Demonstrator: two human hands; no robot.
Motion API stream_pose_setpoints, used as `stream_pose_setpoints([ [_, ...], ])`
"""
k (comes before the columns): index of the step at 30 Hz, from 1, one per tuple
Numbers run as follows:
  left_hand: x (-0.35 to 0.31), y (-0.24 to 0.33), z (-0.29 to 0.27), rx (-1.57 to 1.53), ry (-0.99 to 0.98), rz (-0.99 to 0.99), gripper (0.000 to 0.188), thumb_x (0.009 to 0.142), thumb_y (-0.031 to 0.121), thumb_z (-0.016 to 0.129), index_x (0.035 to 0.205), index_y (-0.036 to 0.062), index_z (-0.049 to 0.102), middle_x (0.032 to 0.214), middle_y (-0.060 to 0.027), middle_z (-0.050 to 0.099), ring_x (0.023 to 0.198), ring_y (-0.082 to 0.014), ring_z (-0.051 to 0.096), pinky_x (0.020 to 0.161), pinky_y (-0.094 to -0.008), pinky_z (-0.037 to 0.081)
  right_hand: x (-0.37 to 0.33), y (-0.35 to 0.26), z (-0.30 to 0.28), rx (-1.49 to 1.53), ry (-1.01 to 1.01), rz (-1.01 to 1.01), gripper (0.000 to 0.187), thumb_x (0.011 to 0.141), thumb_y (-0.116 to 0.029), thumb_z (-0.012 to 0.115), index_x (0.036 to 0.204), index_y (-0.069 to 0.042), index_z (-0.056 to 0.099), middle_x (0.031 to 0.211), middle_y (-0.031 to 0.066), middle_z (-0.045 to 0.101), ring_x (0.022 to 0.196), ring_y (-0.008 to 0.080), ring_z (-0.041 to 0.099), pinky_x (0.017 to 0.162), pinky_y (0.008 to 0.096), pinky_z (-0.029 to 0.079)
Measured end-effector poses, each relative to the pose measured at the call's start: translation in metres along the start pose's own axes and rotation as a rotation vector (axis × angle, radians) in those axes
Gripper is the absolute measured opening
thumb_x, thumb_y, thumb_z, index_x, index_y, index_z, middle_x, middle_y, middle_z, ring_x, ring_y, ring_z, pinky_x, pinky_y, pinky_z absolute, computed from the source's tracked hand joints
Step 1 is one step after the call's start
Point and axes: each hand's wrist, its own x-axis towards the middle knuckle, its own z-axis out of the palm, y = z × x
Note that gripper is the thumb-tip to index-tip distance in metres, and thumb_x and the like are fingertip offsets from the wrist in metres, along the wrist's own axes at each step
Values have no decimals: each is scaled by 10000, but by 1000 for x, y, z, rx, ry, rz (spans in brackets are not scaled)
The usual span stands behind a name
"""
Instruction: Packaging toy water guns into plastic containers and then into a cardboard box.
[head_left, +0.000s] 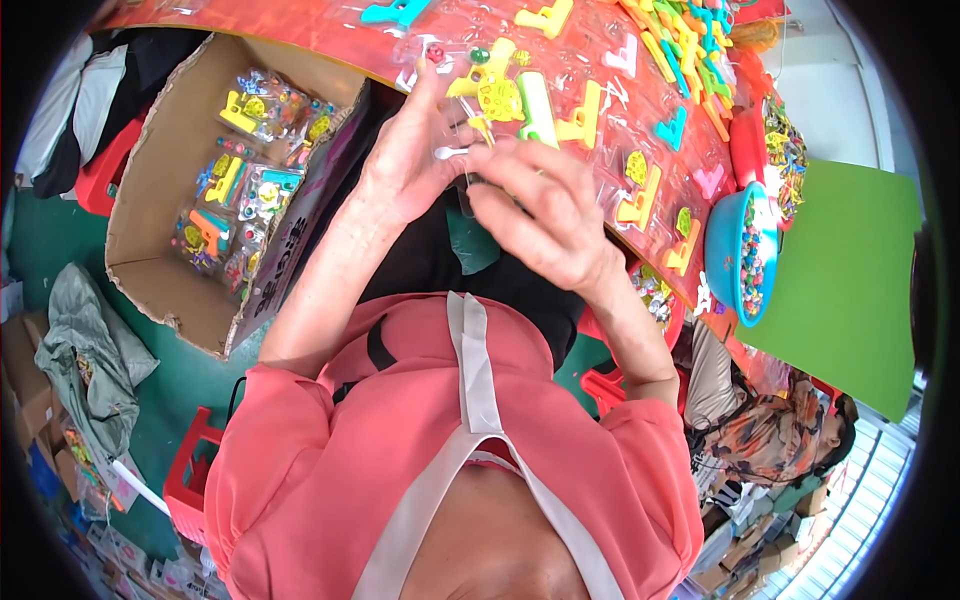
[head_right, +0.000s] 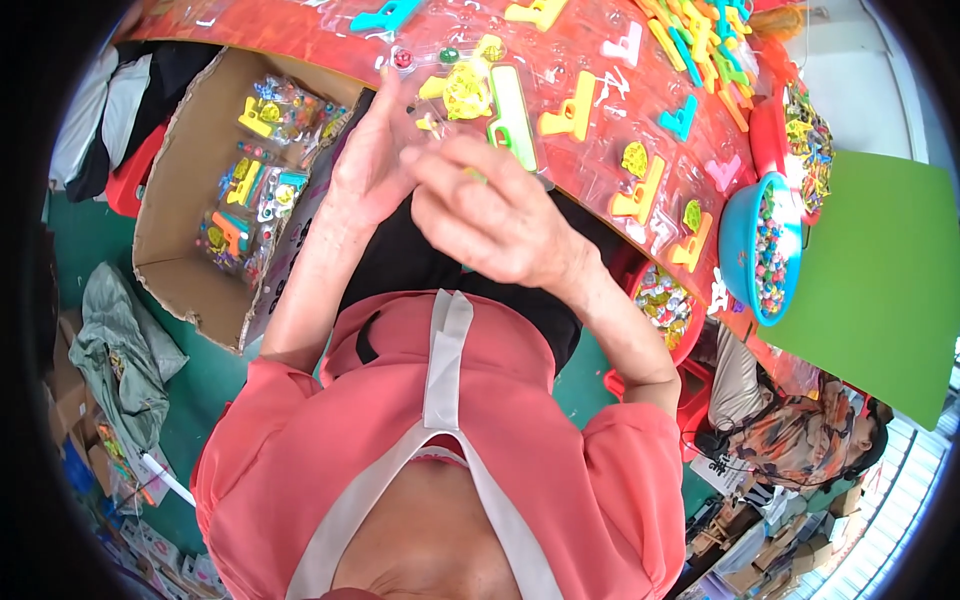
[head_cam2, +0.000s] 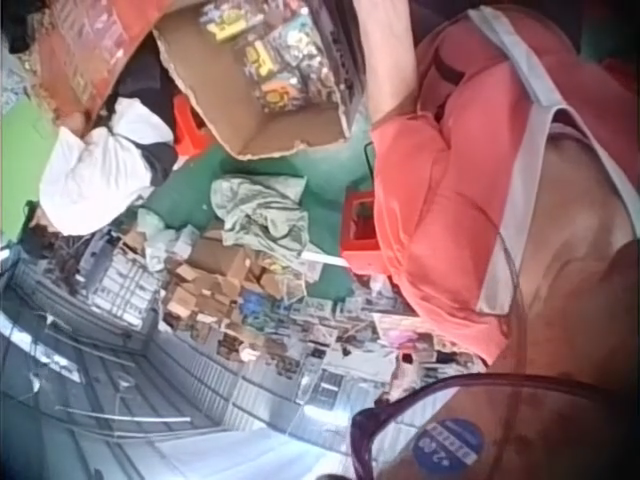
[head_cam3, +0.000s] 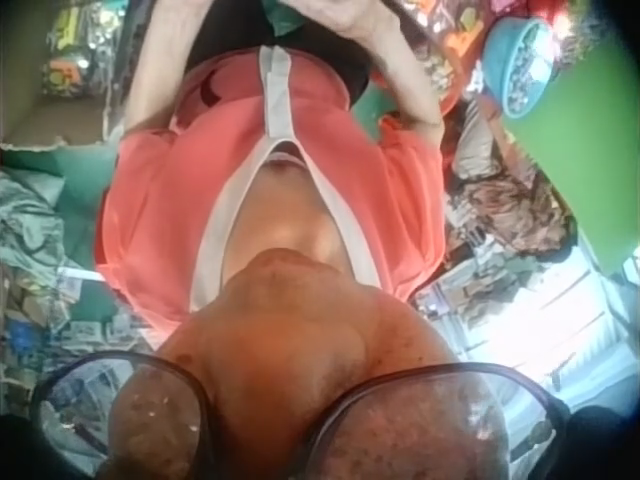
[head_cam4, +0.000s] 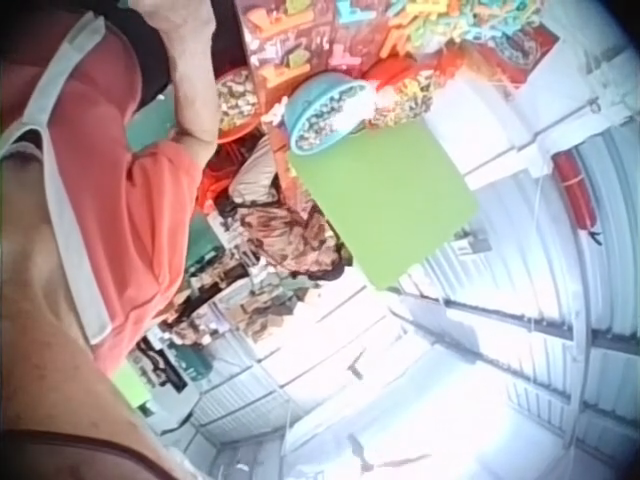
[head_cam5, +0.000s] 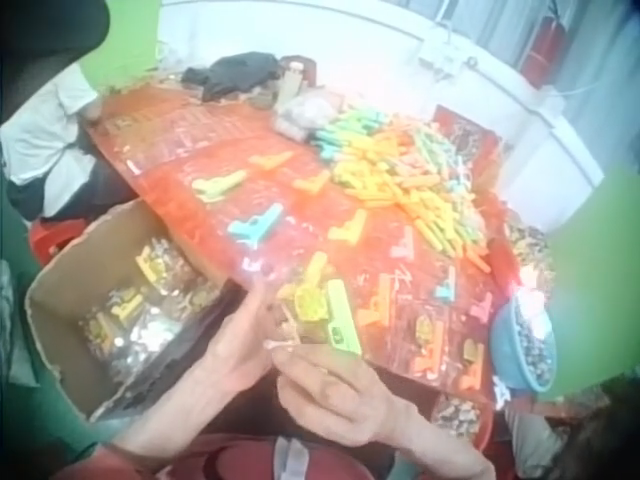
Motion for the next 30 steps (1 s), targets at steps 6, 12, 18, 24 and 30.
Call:
stream_pose_setpoints([
  [6, 0, 3, 7, -30, -40, -25, 684, 985, 603, 376, 1451, 104, 330, 1240, -184, 541, 1017, -296, 618, 866, -430, 543, -9, -11, 3, 239, -139, 50, 251, 654, -27, 697, 896, -26, 634, 1108, 117, 624, 1047, 280, 616, 870, 344, 551],
  [12, 3, -6, -6, -9, -141, -30, 709, 980, 602, 393, 1472, 99, 301, 1248, -161, 546, 996, -290, 630, 825, -411, 559, 0, -3, 5, 258, -192, -19, 249, 682, -78, 675, 922, -22, 637, 1104, 100, 624, 1059, 253, 596, 889, 359, 524],
  [18, -2, -2, 0, -48, -24, -9, 675, 1000, 566, 373, 1472, 86, 342, 1294, -122, 539, 1117, -228, 588, 945, -363, 505, -4, 4, 4, 119, -360, -51, 260, 678, -123, 647, 922, -35, 629, 1093, 89, 626, 1121, 248, 558, 894, 391, 481],
  [24, -6, 3, 3, -56, 3, -49, 672, 1000, 574, 370, 1454, 78, 377, 1205, -94, 577, 1096, -187, 585, 908, -345, 498, -9, 2, -2, 301, -259, 197, 285, 683, -82, 729, 957, -59, 652, 1110, 67, 632, 1090, 269, 585, 871, 401, 480],
  [30, -6, 1, -1, -27, -26, -52, 685, 989, 595, 373, 1444, 83, 380, 1218, -95, 572, 1077, -194, 590, 890, -347, 503, -9, 8, 8, 220, -242, 371, 349, 709, -137, 769, 1038, -85, 664, 1173, 59, 600, 1111, 284, 548, 892, 410, 457],
])
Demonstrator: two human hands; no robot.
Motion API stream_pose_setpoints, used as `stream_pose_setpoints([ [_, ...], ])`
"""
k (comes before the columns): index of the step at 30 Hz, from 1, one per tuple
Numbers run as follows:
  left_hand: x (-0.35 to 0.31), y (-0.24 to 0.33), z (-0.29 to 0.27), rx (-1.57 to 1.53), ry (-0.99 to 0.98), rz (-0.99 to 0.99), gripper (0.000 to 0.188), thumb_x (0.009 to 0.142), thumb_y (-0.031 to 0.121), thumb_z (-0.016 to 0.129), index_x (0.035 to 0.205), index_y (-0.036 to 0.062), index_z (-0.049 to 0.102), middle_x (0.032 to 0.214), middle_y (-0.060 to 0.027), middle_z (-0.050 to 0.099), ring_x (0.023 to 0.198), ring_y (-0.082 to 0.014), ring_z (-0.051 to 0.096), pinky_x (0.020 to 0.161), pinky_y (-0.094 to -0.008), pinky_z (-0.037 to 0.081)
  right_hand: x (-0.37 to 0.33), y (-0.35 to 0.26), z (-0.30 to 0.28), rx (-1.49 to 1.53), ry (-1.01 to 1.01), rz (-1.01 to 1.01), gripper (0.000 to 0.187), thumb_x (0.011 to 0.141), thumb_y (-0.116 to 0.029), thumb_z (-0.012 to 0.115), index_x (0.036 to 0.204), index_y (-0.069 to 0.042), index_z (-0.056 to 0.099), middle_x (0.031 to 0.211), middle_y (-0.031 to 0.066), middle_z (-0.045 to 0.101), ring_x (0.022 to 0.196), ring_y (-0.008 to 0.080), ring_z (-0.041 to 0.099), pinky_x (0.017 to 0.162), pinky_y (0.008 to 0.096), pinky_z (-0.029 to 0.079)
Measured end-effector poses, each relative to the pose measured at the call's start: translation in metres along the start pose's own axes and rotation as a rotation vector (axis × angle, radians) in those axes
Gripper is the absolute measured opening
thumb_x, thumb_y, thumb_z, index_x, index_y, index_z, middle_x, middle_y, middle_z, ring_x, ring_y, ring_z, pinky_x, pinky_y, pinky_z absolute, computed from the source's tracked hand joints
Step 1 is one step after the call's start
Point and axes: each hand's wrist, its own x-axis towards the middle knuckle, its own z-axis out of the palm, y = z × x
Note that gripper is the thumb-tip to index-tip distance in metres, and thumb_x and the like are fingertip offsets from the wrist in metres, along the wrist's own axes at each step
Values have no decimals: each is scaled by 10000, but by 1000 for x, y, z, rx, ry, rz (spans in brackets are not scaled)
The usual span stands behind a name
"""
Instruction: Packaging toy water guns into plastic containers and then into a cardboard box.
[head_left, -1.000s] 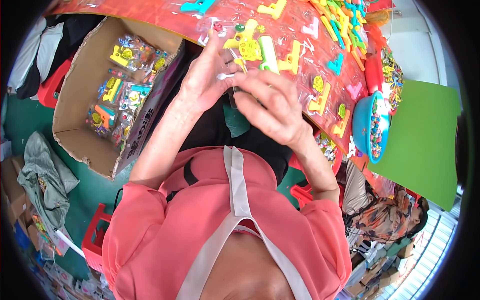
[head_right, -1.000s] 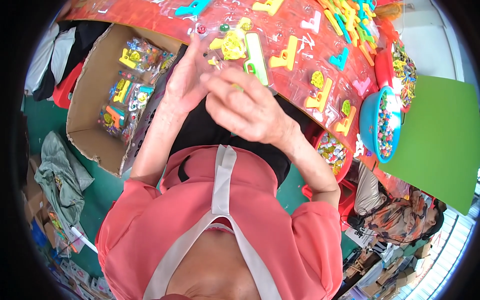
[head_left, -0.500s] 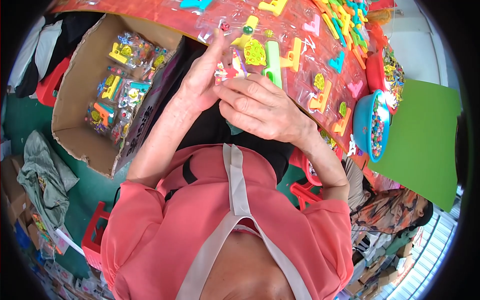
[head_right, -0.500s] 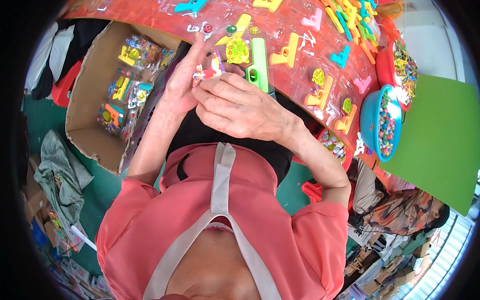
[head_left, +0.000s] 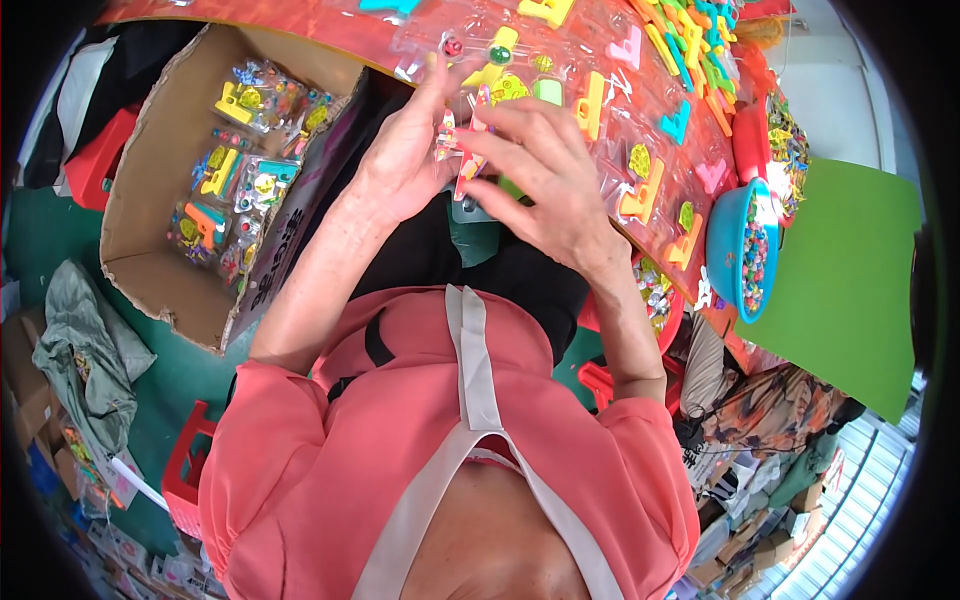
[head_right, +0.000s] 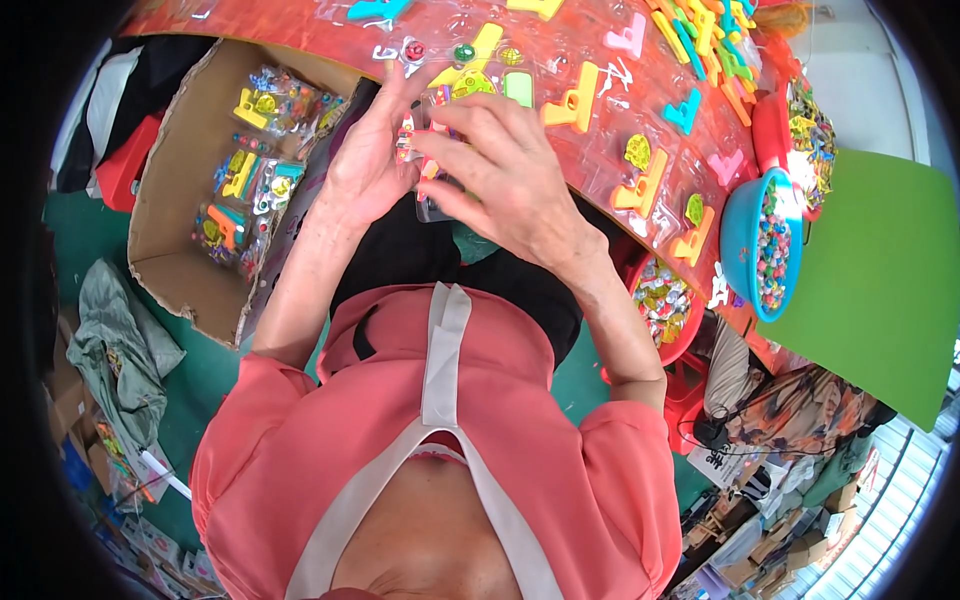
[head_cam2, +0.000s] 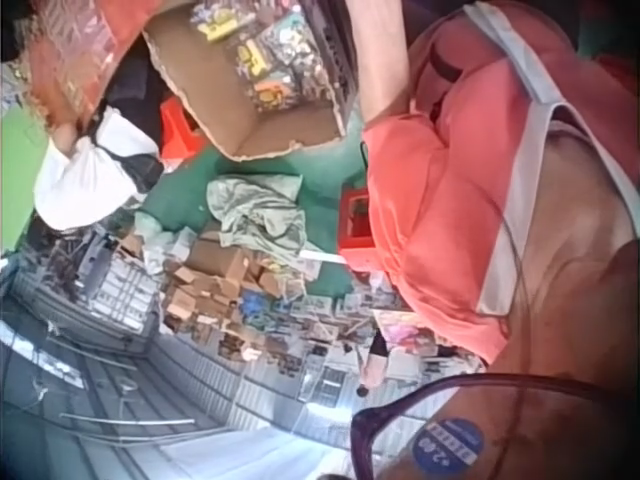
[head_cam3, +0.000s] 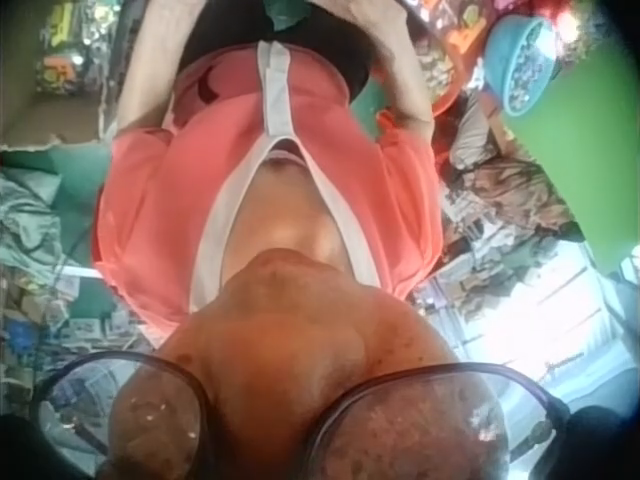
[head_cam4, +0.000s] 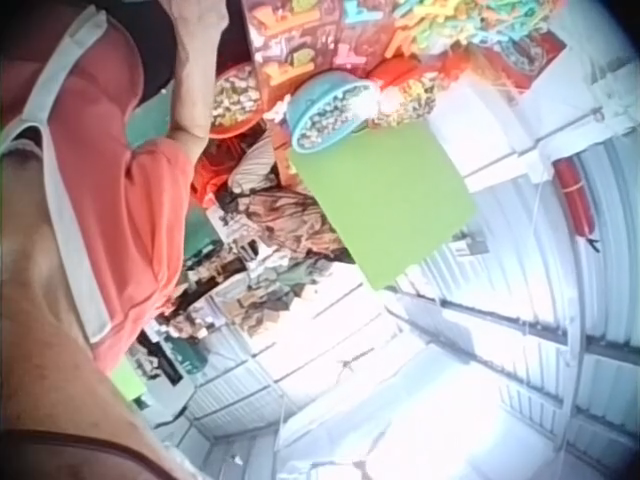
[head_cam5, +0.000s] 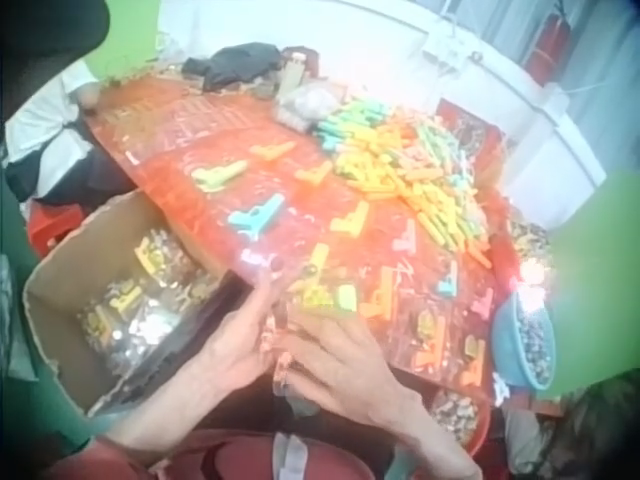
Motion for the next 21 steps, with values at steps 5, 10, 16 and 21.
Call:
stream_pose_setpoints([
  [5, -2, 3, 4, 7, 0, 22, 703, 986, 602, 365, 1442, 67, 378, 1292, -140, 515, 1122, -205, 572, 937, -338, 488, -3, 4, -2, 27, -198, -29, 383, 751, -182, 763, 1109, -103, 654, 1254, 60, 565, 1190, 271, 497, 954, 413, 425],
  [10, -5, 3, -6, 3, 25, 16, 683, 982, 588, 402, 1429, 72, 396, 1282, -146, 527, 1107, -202, 589, 910, -368, 513, 1, 7, -5, 131, -79, 1, 377, 751, -151, 773, 1107, -100, 659, 1258, 80, 575, 1143, 294, 539, 934, 432, 445],
  [16, -16, 10, -28, 26, -139, 129, 658, 929, 27, 616, 1489, 78, 275, 1094, -112, 620, 960, -290, 686, 839, -436, 588, -7, 7, -34, 39, 161, 244, 230, 789, 39, 688, 1014, -7, 688, 1114, 145, 659, 1023, 275, 625, 871, 357, 485],
  [21, -74, 48, -46, 78, 67, 198, 832, 883, 29, 688, 1543, 99, 185, 990, -73, 642, 805, -99, 671, 541, -169, 495, -33, 9, -22, 106, 152, 399, 175, 842, 97, 616, 994, 26, 668, 1056, 155, 670, 989, 259, 640, 870, 334, 492],
])
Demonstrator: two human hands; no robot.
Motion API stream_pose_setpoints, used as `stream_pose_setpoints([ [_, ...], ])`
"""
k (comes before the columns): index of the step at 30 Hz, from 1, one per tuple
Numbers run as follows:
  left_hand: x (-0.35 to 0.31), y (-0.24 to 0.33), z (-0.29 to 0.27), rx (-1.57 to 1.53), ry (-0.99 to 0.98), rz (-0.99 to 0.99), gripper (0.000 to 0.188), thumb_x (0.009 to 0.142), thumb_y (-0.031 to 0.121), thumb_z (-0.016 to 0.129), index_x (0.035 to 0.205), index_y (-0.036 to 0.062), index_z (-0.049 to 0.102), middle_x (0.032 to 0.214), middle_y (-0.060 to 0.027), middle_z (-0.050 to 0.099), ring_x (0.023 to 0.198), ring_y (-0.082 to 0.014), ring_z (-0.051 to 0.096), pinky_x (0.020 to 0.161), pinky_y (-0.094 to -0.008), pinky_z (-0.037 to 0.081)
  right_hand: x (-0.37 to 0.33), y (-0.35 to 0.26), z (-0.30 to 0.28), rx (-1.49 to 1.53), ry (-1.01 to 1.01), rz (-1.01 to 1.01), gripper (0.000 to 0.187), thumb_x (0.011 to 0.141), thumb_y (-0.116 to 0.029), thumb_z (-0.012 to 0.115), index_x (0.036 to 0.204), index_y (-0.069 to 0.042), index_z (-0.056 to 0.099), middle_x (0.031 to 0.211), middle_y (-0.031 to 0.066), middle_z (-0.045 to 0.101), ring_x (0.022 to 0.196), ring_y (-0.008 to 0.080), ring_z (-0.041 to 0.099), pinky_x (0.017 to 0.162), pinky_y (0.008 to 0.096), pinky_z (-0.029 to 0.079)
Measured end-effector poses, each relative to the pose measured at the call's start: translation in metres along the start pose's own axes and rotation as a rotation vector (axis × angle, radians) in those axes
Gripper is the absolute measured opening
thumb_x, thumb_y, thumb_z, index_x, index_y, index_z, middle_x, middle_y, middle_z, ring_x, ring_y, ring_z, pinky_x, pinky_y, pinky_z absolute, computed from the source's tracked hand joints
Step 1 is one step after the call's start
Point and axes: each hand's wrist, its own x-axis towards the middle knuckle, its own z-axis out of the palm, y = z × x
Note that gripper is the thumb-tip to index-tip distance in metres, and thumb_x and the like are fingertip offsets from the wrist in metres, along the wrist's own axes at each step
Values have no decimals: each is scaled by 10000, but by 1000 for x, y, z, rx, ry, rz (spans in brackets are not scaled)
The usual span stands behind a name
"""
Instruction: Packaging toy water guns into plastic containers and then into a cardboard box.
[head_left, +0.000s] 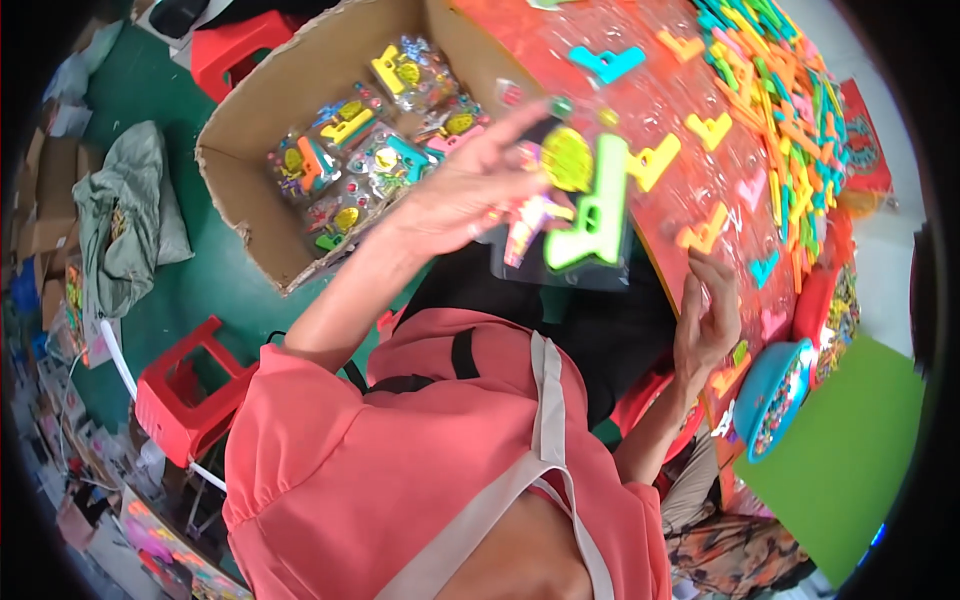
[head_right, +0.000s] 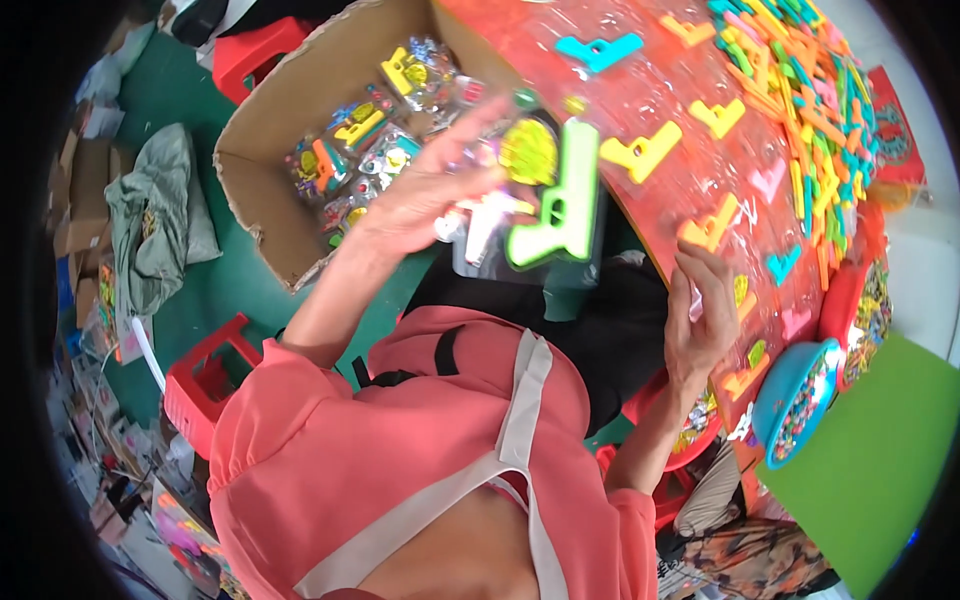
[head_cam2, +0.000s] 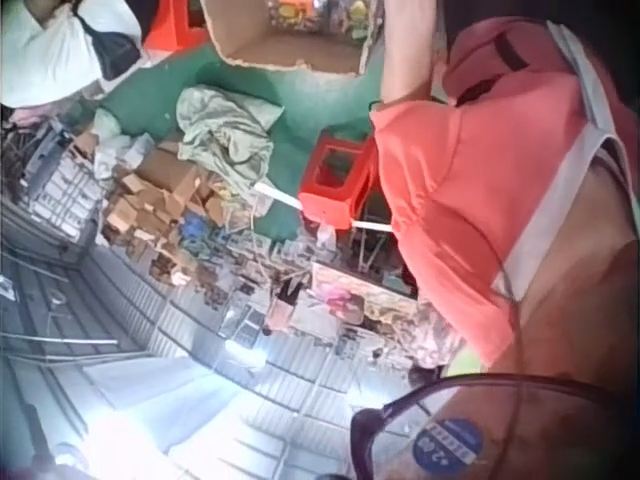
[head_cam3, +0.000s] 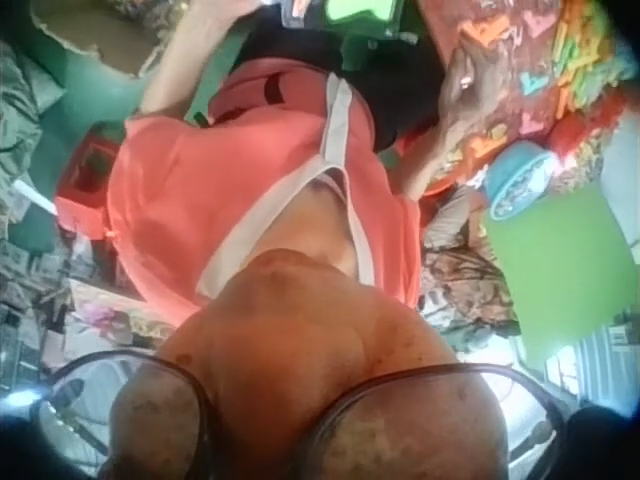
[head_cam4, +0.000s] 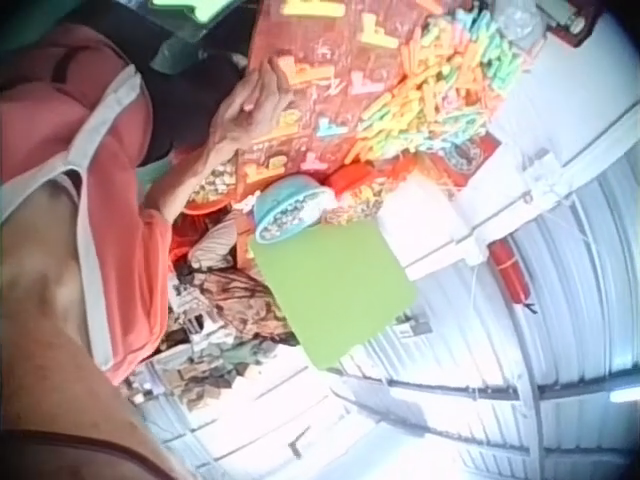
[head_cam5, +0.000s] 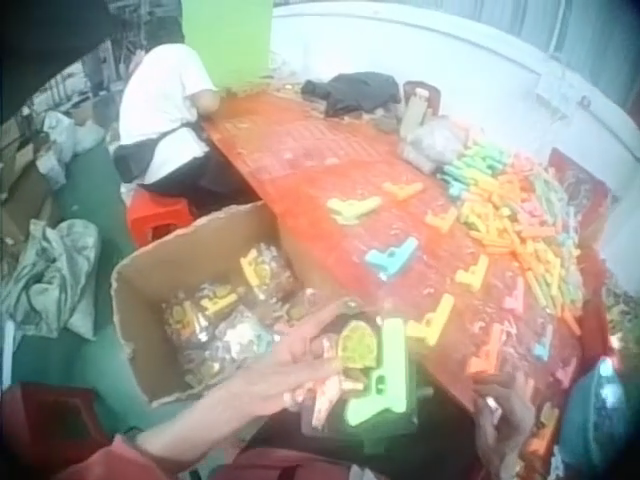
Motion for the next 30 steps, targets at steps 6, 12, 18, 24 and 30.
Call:
stream_pose_setpoints([
  [6, -35, 87, -121, 214, 506, 472, 498, 985, 205, 579, 1444, 100, 416, 963, 2, 631, 601, 11, 555, 439, -109, 437, -19, 5, 23, 28, -68, 126, 146, 865, 91, 610, 986, 25, 659, 993, 127, 683, 922, 212, 645, 841, 292, 492],
  [12, -64, 145, -213, 141, 692, 691, 426, 1031, 235, 476, 1419, 59, 464, 1391, -46, 526, 1255, -180, 512, 1055, -351, 428, -27, 0, 56, 107, -217, 199, 137, 892, 73, 604, 998, 13, 669, 940, 90, 682, 857, 157, 646, 786, 256, 492],
  [18, -51, 102, -305, 159, 775, 439, 402, 999, 231, 554, 1372, 84, 521, 794, 37, 556, 629, -46, 477, 490, -212, 393, -33, -6, 78, 64, -360, 284, 110, 896, 36, 628, 991, 3, 673, 882, 65, 672, 815, 138, 644, 807, 264, 483],
  [24, -30, 30, -351, 81, 709, 153, 493, 972, 282, 558, 1432, 142, 453, 1281, -11, 601, 1142, -165, 557, 914, -427, 483, -33, -2, 92, 61, -437, 244, 118, 875, 20, 659, 992, 2, 661, 879, 98, 658, 729, 196, 598, 914, 310, 469],
  [30, -4, -21, -349, 6, 605, -147, 438, 943, 240, 602, 1371, 230, 505, 1260, 42, 576, 1107, -171, 546, 919, -496, 430, -32, 1, 102, 96, -439, 262, 122, 867, 30, 658, 986, 4, 659, 882, 106, 669, 770, 224, 632, 927, 339, 478],
])
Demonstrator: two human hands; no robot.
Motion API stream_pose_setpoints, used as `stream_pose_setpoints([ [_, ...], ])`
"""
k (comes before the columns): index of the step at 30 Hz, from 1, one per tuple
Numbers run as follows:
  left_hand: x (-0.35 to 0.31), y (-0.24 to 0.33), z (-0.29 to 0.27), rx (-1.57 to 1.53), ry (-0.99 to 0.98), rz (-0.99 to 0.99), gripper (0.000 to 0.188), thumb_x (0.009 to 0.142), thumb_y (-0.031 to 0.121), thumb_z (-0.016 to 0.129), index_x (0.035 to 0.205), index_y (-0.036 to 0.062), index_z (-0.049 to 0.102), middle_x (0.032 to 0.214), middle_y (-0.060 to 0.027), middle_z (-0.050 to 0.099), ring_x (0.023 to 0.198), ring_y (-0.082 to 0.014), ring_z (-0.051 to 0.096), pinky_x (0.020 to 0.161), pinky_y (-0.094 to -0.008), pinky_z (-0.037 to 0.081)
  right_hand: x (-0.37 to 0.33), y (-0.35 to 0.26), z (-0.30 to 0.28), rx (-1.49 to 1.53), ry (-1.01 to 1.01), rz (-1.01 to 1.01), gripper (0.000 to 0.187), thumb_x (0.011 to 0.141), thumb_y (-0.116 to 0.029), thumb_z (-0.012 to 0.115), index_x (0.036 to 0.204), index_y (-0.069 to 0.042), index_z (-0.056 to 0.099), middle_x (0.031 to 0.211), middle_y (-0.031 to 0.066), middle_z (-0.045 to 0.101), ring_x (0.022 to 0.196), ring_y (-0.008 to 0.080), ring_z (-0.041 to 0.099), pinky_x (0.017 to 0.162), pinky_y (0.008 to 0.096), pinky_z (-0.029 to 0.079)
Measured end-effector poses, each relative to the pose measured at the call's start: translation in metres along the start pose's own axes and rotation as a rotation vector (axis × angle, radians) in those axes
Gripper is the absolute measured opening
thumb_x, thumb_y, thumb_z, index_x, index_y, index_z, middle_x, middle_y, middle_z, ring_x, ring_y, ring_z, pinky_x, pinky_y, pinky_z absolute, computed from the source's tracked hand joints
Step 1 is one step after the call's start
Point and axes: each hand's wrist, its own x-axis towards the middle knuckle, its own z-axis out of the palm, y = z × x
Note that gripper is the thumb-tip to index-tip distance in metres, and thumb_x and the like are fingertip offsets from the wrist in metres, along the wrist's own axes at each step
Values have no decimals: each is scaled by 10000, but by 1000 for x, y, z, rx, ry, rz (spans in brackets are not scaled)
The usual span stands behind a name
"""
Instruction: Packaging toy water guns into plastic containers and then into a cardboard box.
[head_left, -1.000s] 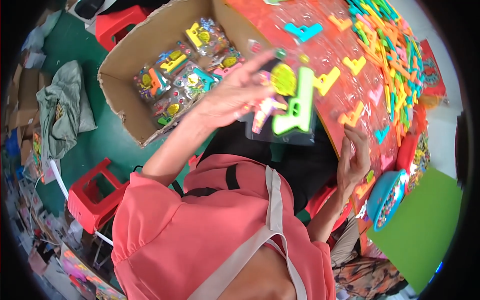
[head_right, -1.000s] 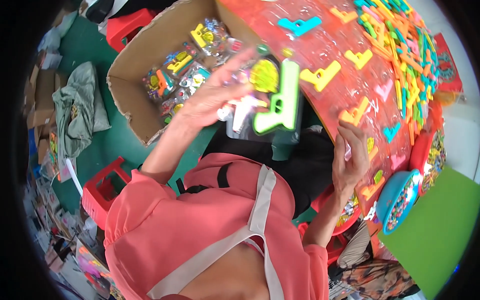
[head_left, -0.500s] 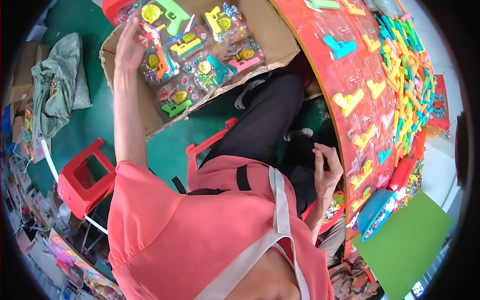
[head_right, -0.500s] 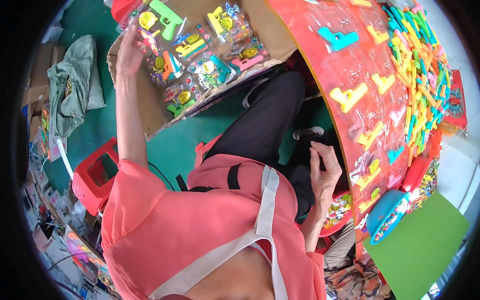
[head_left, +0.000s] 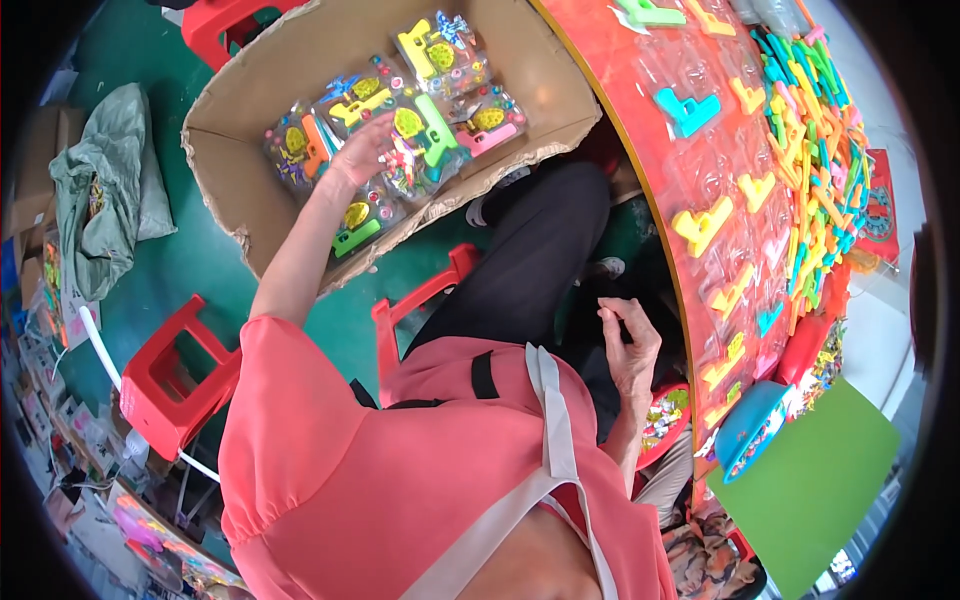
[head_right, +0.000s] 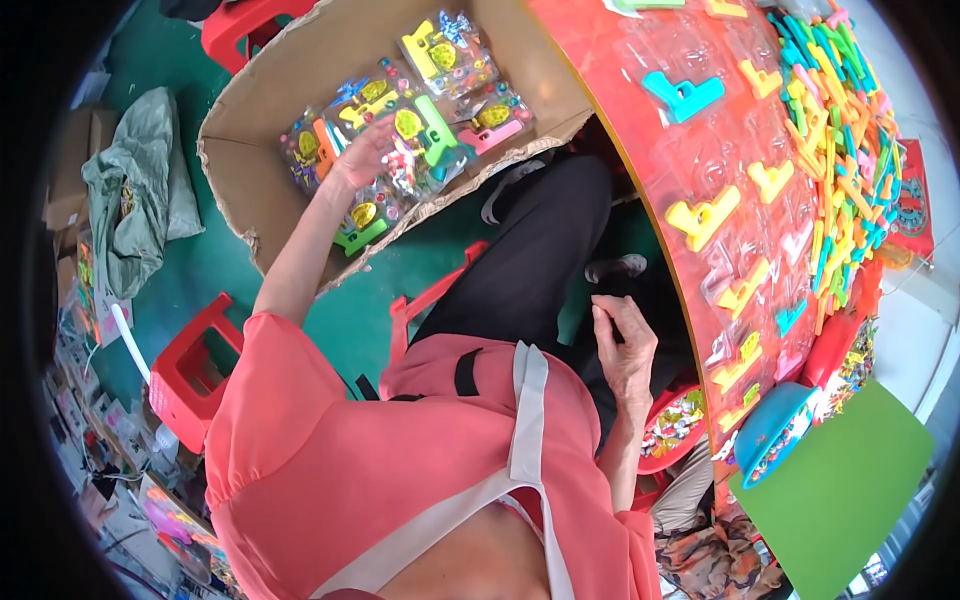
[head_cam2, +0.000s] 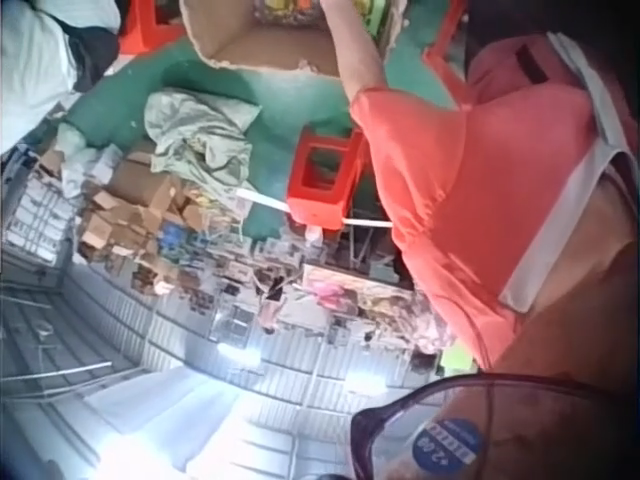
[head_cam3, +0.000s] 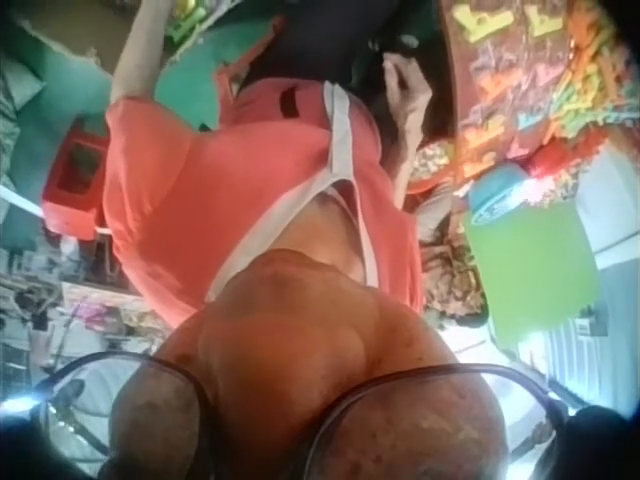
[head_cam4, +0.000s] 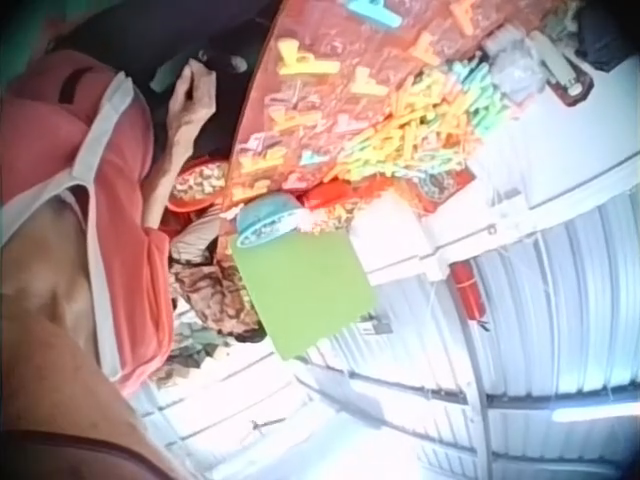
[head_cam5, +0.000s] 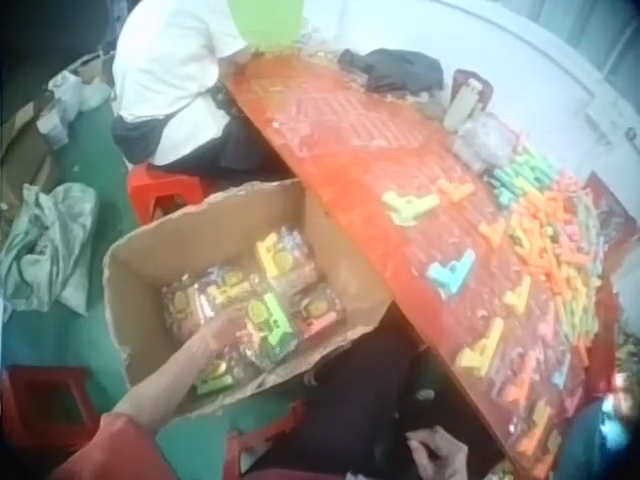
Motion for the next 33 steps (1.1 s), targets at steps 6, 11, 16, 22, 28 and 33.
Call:
stream_pose_setpoints([
  [6, 26, -15, -2, 61, 30, -111, 347, 936, 243, 629, 1273, 205, 557, 1151, 23, 609, 1015, -166, 548, 880, -468, 438, 11, -2, 9, 38, 5, -20, 102, 890, 23, 638, 983, 7, 675, 875, 79, 683, 743, 154, 631, 749, 276, 471],
  [11, 11, -10, 23, -56, 98, -90, 273, 937, 231, 630, 1199, 185, 570, 1181, -9, 626, 1176, -228, 549, 1026, -668, 324, 47, -32, 26, 372, -131, 76, 122, 892, 24, 628, 1008, 34, 664, 871, 84, 656, 767, 140, 648, 690, 246, 491],
  [16, -19, 29, 59, -203, 93, -3, 319, 924, 230, 647, 1231, 180, 577, 1228, -15, 633, 1169, -229, 560, 1109, -596, 254, 115, -48, 80, 733, -228, 217, 441, 951, -112, 614, 1348, 20, 477, 1076, 146, 661, 844, 170, 690, 752, 276, 545],
  [22, -42, 52, 69, -367, -17, 107, 385, 887, 210, 701, 1249, 179, 573, 1194, -8, 638, 1184, -223, 555, 1119, -557, 258, 166, -54, 125, 893, -327, 305, 421, 944, -150, 637, 1279, 39, 466, 1004, 137, 660, 791, 179, 687, 701, 279, 552],
  [28, -72, 61, 121, -466, -11, 202, 276, 920, 181, 670, 1181, 121, 603, 1199, -40, 628, 1171, -209, 564, 1024, -465, 436, 163, -68, 143, 692, -58, 117, 335, 878, -101, 720, 1061, 0, 459, 854, 96, 647, 635, 116, 631, 533, 238, 509],
  [33, -72, 52, 132, -474, -100, 223, 316, 921, 213, 673, 1211, 125, 584, 1238, -82, 609, 1218, -245, 539, 1015, -473, 443, 176, -62, 139, 507, -28, 49, 229, 877, -61, 707, 976, 7, 512, 814, 54, 634, 647, 65, 600, 530, 219, 499],
])
